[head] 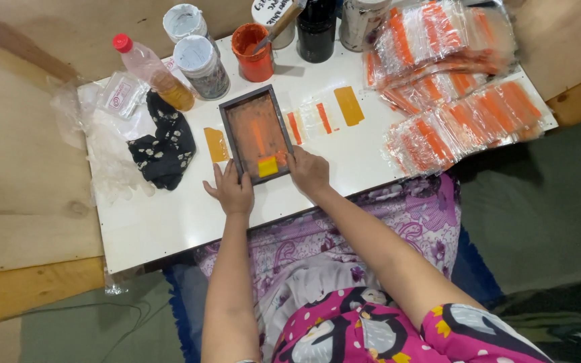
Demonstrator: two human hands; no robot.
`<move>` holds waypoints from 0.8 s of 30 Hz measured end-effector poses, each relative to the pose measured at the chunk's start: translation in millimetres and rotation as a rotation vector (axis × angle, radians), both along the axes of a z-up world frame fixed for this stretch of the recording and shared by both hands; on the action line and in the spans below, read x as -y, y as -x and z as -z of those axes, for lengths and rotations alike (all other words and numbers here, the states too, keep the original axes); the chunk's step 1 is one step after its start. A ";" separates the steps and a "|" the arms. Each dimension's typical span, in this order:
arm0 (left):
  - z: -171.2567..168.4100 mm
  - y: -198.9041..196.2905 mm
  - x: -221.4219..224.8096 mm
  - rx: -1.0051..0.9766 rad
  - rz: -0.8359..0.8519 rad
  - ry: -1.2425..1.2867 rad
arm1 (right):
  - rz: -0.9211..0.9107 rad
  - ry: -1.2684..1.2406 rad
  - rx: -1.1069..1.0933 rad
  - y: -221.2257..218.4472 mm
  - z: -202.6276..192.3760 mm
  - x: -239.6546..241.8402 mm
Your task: Manually screen printing orange ink onto small material strips using a handheld screen and squeegee.
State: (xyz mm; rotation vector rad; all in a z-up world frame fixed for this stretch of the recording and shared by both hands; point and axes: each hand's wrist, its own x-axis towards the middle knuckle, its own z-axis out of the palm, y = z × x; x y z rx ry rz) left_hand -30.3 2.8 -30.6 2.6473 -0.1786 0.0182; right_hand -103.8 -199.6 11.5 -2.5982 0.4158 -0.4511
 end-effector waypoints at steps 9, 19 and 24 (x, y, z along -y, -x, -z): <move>4.4 16.6 28.1 0.039 -0.027 0.067 | 0.009 -0.028 -0.076 7.2 -5.3 19.8; 0.5 18.0 28.9 0.041 0.001 0.041 | 0.005 0.040 -0.061 9.1 -6.2 18.3; 0.1 17.7 28.3 0.061 0.002 0.064 | 0.021 0.045 -0.006 10.3 -4.3 17.2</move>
